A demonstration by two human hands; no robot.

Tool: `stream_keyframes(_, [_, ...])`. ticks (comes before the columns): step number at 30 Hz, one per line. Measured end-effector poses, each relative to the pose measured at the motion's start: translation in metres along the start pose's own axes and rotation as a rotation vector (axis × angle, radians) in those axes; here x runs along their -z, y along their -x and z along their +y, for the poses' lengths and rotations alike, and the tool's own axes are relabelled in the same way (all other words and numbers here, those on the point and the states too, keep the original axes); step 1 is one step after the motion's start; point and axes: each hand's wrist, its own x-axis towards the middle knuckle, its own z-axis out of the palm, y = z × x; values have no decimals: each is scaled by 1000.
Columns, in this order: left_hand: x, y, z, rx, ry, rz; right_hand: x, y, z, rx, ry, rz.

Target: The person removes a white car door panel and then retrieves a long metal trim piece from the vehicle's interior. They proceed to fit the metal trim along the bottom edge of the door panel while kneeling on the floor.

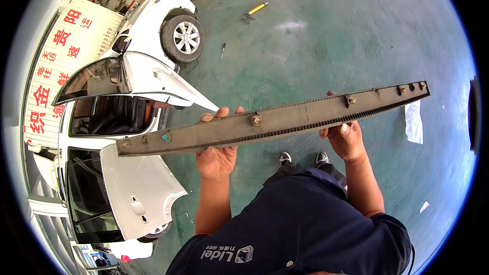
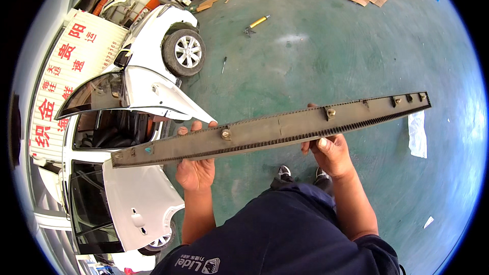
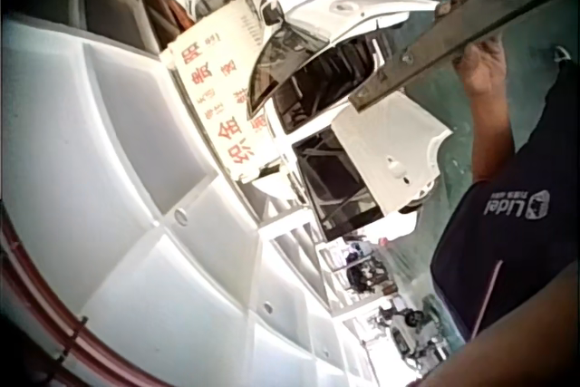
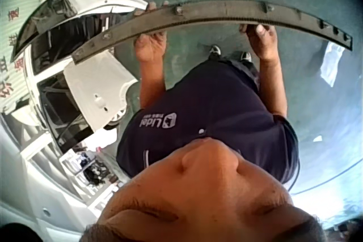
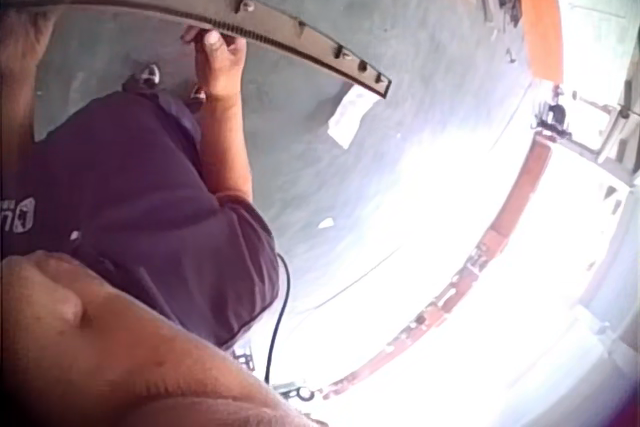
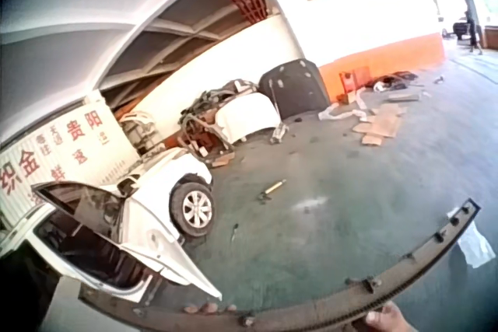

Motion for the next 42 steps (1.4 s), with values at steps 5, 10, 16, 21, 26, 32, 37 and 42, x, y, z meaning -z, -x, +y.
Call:
stream_keyframes(5, [4,12,-2,-16,3,102,-10,-6,-15,41,-17,15])
stream_keyframes(10, [10,27,1,-54,-36,125,-14,-9,-10,7,-46,-27])
stream_keyframes(16, [8,39,0,-46,-79,196,-16,-8,-6,-46,-71,-33])
stream_keyframes(21, [14,53,-7,-54,-108,358,-17,-12,-6,-102,-20,-82])
stream_keyframes(26, [53,90,-24,-79,-18,465,-9,-19,-11,-190,105,-133])
stream_keyframes(32, [54,105,-56,-34,51,599,0,-35,-12,-289,125,-163])
stream_keyframes(37, [79,115,-83,74,72,759,-2,-58,-7,-405,206,-99])
stream_keyframes(42, [131,108,-125,168,214,993,23,-91,25,-484,424,-106])
